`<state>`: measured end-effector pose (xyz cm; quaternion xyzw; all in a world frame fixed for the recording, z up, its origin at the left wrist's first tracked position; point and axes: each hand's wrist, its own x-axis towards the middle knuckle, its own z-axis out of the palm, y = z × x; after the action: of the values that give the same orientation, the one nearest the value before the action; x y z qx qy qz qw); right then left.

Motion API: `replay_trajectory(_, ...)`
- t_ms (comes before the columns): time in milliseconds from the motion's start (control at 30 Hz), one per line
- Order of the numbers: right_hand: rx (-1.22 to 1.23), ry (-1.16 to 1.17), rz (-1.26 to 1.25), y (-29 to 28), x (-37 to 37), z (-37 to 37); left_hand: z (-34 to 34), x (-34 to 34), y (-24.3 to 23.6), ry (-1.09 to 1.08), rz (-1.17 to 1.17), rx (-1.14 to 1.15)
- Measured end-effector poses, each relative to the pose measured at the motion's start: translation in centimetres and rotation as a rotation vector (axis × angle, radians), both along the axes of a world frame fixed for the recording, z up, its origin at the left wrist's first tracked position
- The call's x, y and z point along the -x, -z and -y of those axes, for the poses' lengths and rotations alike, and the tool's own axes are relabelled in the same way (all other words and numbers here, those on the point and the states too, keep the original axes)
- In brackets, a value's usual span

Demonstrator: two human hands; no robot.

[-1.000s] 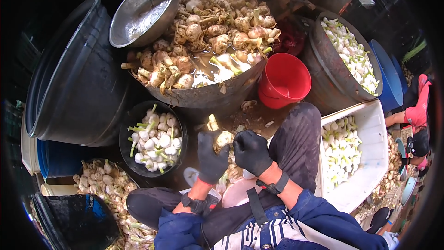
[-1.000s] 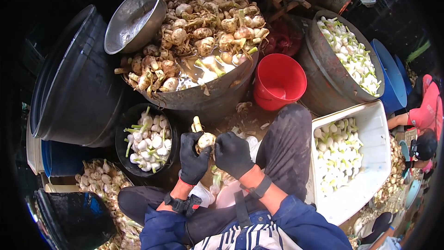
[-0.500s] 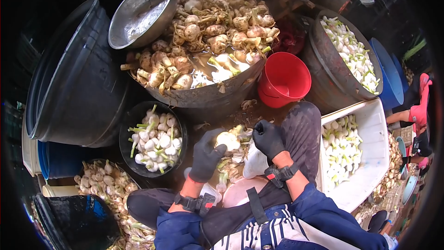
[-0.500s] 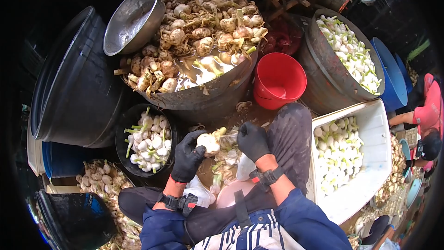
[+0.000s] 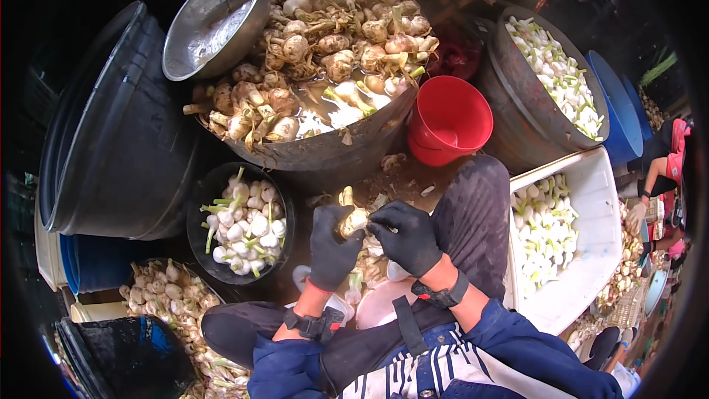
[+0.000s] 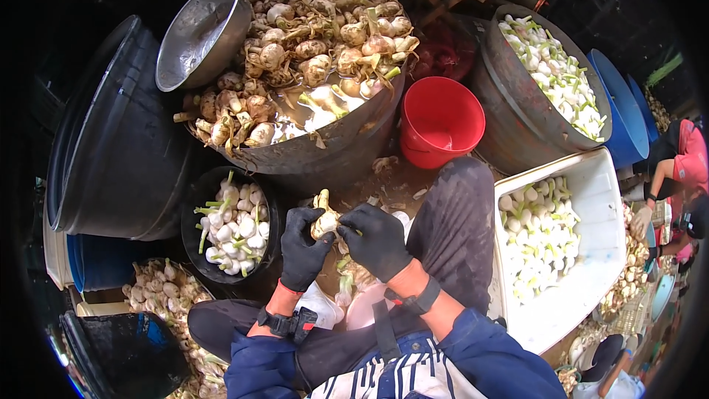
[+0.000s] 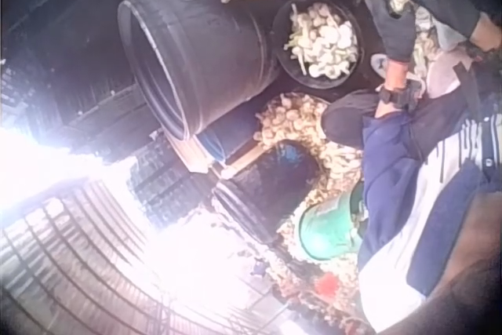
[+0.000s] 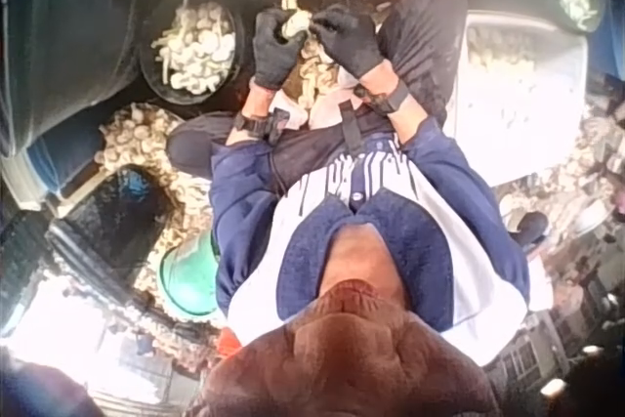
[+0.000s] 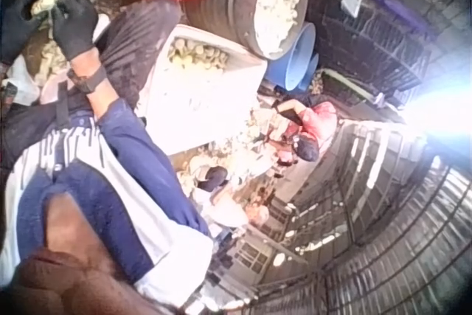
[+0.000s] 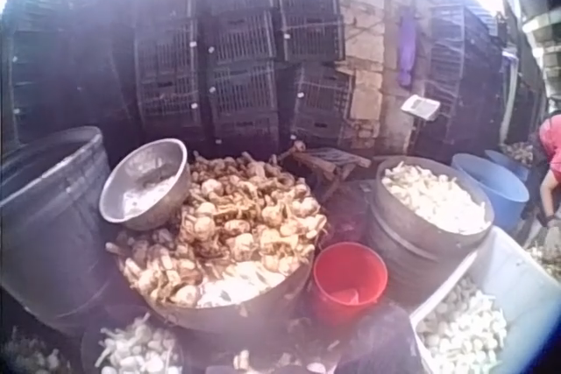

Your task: The recorder is peeling and cleaning garlic cloves by hand in a vegetable processing area.

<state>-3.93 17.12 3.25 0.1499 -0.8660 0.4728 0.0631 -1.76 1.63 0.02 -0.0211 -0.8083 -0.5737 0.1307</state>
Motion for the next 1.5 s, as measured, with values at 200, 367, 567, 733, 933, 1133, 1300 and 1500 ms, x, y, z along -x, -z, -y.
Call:
replay_trajectory(200, -0.072, 0.024, -0.136, -0.1, -0.1, 0.3, -0.3, -0.4, -0.6, 0.02, -0.078, 0.103)
replay_trajectory(367, -0.089, -0.03, -0.1, 0.2, 0.1, 0.0, 0.3, -0.5, -0.8, 0.068, -0.09, 0.148)
replay_trajectory(567, -0.028, 0.147, 0.113, 3.2, 1.7, -2.9, 1.5, -0.1, -1.5, 0.381, 0.056, -0.103)
replay_trajectory(733, -0.212, 0.183, 0.229, 3.3, 2.8, -5.7, 2.4, 0.3, -2.5, 0.512, 0.257, -0.399)
replay_trajectory(933, 0.132, -0.225, 0.066, -2.4, 2.0, -3.0, 2.1, 0.3, -1.5, 0.337, 0.392, -0.668)
replay_trajectory(1133, 0.089, -0.237, 0.064, -1.4, 1.2, -2.6, 0.8, 0.0, 0.0, 0.32, 0.284, -0.509)
replay_trajectory(1300, -0.045, -0.172, -0.122, -0.4, 0.1, -1.5, 0.8, -0.4, 0.6, 0.36, 0.271, -0.218)
replay_trajectory(1500, -0.154, -0.085, -0.155, -0.4, -0.7, -0.6, 0.6, -0.6, 0.0, 0.355, 0.239, -0.125)
